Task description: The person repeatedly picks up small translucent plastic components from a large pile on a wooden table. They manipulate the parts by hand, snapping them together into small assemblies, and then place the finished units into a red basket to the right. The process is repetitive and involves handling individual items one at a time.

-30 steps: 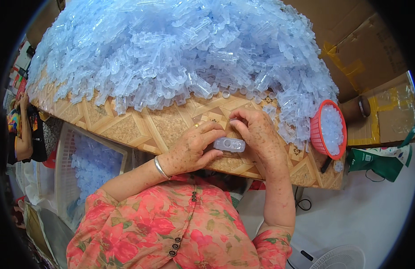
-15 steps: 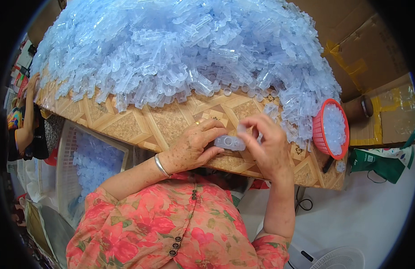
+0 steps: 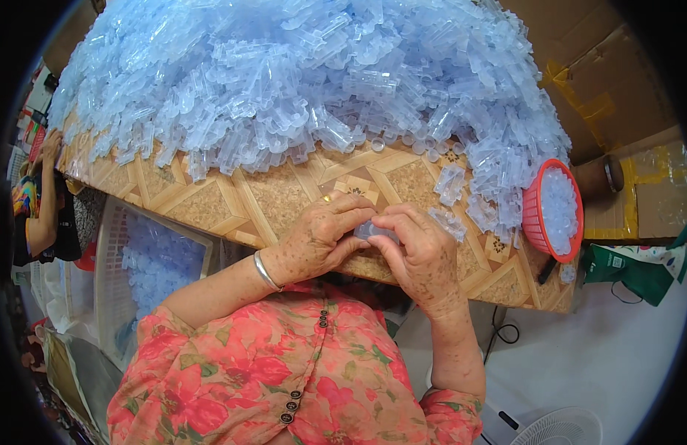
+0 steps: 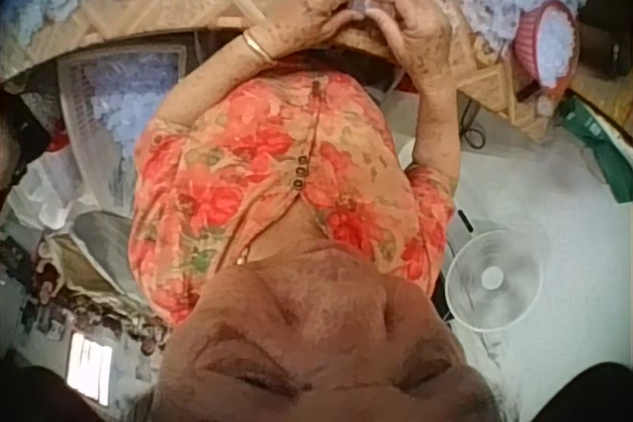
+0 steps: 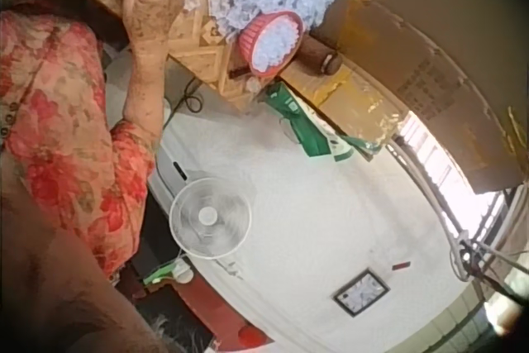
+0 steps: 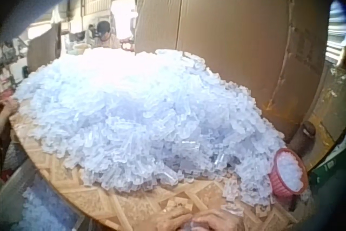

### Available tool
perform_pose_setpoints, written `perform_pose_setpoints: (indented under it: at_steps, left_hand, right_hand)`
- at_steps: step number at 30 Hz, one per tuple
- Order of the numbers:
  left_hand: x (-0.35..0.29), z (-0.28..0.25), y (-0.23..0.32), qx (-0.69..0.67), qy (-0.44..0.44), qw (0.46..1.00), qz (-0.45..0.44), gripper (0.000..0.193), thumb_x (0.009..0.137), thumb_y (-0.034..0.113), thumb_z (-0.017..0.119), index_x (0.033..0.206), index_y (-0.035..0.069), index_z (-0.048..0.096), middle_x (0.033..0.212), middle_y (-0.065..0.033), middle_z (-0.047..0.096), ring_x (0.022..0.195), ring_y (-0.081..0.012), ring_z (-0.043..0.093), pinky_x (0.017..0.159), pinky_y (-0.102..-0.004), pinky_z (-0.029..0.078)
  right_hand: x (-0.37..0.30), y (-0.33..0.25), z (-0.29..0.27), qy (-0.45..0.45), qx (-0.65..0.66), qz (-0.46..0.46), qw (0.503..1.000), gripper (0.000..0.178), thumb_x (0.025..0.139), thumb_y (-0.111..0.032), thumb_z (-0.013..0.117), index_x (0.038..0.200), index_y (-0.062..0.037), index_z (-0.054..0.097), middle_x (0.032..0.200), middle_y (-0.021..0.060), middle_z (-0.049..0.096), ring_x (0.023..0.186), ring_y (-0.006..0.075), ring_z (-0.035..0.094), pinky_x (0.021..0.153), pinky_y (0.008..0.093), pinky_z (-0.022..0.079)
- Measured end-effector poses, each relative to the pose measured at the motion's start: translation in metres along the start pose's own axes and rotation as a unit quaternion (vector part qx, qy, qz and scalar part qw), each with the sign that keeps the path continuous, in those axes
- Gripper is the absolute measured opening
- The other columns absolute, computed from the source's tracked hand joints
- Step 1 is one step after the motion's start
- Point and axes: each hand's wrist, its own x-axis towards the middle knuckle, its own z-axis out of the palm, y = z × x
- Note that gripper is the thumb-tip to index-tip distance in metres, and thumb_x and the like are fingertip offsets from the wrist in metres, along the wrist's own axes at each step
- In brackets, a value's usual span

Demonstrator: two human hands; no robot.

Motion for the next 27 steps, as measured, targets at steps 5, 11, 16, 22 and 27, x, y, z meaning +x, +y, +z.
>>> perform_pose_setpoints:
  at_steps: [5, 11, 16, 22, 27]
  left_hand:
    - [0.000, 0.001, -0.001, 0.015, 0.002, 1.000, 0.000, 0.039, 0.082, 0.010, 0.080, 0.118, 0.002, 0.067, 0.119, -0.0153, 0.066, 0.104, -0.0381, 0.065, 0.089, -0.0462, 0.052]
    - [-0.002, 0.003, -0.001, 0.015, 0.064, 0.998, 0.020, 0.047, 0.082, 0.012, 0.081, 0.126, 0.004, 0.066, 0.128, -0.0157, 0.065, 0.108, -0.0368, 0.066, 0.091, -0.0450, 0.055]
    - [-0.002, -0.018, 0.027, -0.001, 0.025, 0.997, -0.068, 0.045, 0.091, 0.018, 0.078, 0.131, 0.002, 0.064, 0.131, -0.0173, 0.065, 0.106, -0.0334, 0.070, 0.088, -0.0419, 0.057]
    - [0.010, -0.005, 0.008, -0.058, -0.047, 0.994, -0.077, 0.036, 0.105, 0.026, 0.063, 0.134, 0.006, 0.067, 0.114, -0.0159, 0.073, 0.091, -0.0248, 0.073, 0.075, -0.0341, 0.058]
    - [0.026, -0.018, 0.023, -0.242, -0.172, 0.909, -0.292, 0.035, 0.110, 0.024, 0.054, 0.142, 0.015, 0.066, 0.112, -0.0066, 0.075, 0.085, -0.0111, 0.069, 0.072, -0.0259, 0.060]
  right_hand:
    - [-0.001, 0.000, 0.001, 0.008, -0.029, -0.014, 0.999, 0.031, 0.081, -0.014, 0.085, 0.107, -0.0060, 0.071, 0.104, 0.0067, 0.071, 0.084, 0.0269, 0.072, 0.072, 0.0357, 0.057]
    - [-0.007, -0.013, -0.006, 0.035, -0.024, 0.029, 0.999, 0.045, 0.081, -0.021, 0.087, 0.121, -0.0082, 0.070, 0.099, 0.0069, 0.070, 0.072, 0.0202, 0.068, 0.066, 0.0341, 0.054]
    - [-0.019, 0.001, -0.018, -0.025, 0.021, 0.186, 0.982, 0.041, 0.093, -0.027, 0.078, 0.127, -0.0078, 0.066, 0.074, 0.0063, 0.066, 0.057, 0.0115, 0.058, 0.055, 0.0289, 0.046]
    - [-0.002, 0.002, -0.020, -0.163, 0.240, 0.369, 0.883, 0.032, 0.106, -0.037, 0.062, 0.120, -0.0085, 0.060, 0.070, 0.0061, 0.068, 0.046, 0.0101, 0.055, 0.045, 0.0258, 0.042]
    - [-0.002, 0.018, -0.013, -0.209, 0.323, 0.419, 0.822, 0.034, 0.107, -0.040, 0.059, 0.124, -0.0113, 0.051, 0.079, 0.0096, 0.072, 0.048, 0.0110, 0.062, 0.037, 0.0219, 0.041]
